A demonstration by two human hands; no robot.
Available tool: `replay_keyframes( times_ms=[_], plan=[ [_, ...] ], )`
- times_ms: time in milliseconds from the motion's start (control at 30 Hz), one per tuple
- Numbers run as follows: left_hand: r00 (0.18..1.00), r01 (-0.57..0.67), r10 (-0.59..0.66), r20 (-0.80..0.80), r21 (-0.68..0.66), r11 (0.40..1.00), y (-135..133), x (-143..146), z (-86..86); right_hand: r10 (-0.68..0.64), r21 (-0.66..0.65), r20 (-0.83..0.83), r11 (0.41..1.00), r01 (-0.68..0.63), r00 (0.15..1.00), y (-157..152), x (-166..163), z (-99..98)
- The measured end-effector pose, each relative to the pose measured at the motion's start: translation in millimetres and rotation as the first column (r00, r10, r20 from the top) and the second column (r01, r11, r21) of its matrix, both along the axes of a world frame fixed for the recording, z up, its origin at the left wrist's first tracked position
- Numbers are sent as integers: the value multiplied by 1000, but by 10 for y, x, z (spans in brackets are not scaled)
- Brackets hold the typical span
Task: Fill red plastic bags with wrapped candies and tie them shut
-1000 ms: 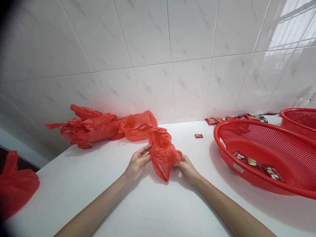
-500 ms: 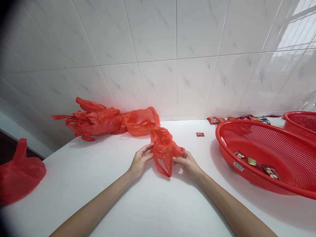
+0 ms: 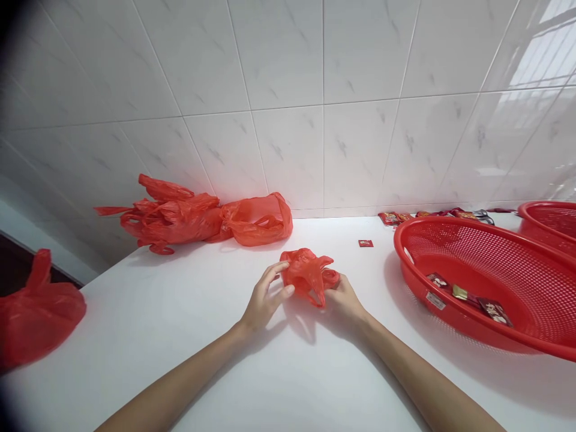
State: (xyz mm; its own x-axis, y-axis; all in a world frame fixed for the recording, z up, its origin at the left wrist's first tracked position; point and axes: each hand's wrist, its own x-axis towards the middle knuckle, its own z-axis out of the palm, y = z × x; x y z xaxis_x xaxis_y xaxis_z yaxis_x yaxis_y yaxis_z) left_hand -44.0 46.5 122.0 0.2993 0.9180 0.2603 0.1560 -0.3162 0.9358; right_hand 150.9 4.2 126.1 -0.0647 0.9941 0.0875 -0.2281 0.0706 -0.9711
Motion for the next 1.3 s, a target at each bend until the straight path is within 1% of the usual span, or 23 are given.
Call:
replay_keyframes(
  times_ms=[67,133,267,333,400,500,567,633,733,800,900,1000,1067,1133,1233,1300],
  plan=[
    [994,105,-105,-3,-6,994,-80,35,45,33,-10,-31,999,-34,999,-68,-69,37],
    [987,159,-159,-17,-1,987,-136,71,68,81,13,-18,997,-81,997,-106,-110,30],
    [982,189,-188,-17,47,981,-179,115,59,117,123,124,984,-132,985,-88,-117,-49],
    [982,188,-187,-12,63,980,-177,117,48,116,122,148,983,-135,982,-70,-110,-54],
    [987,160,-160,6,41,986,-157,109,40,111,90,135,988,-123,985,-60,-101,-25],
    [995,73,-70,68,-52,996,-68,72,32,51,84,134,994,-62,990,-37,-56,35],
    [993,-12,25,118,-110,994,36,23,37,-16,93,146,996,3,989,1,7,52],
    [975,-108,134,175,-153,982,160,-51,57,-90,74,128,994,81,988,56,95,44],
    [935,-201,254,249,-222,954,329,-189,113,-188,50,39,981,186,981,144,248,25],
    [927,-215,276,255,-242,946,401,-275,154,-241,58,-13,969,241,971,190,349,30],
    [939,-226,271,211,-213,950,442,-347,199,-323,95,-25,941,324,946,227,482,72],
    [949,-247,274,155,-171,954,438,-342,214,-383,157,-18,911,381,924,220,588,152],
    [956,-253,269,113,-142,957,430,-317,208,-401,222,-30,890,398,915,191,649,226],
    [964,-251,259,64,-108,962,426,-293,193,-383,319,-35,871,373,923,147,713,314],
    [963,-268,269,3,-49,962,426,-275,178,-253,440,48,874,207,966,66,828,459],
    [957,-290,290,-15,-28,957,429,-269,183,-210,491,119,862,126,971,9,886,546]
  ],
)
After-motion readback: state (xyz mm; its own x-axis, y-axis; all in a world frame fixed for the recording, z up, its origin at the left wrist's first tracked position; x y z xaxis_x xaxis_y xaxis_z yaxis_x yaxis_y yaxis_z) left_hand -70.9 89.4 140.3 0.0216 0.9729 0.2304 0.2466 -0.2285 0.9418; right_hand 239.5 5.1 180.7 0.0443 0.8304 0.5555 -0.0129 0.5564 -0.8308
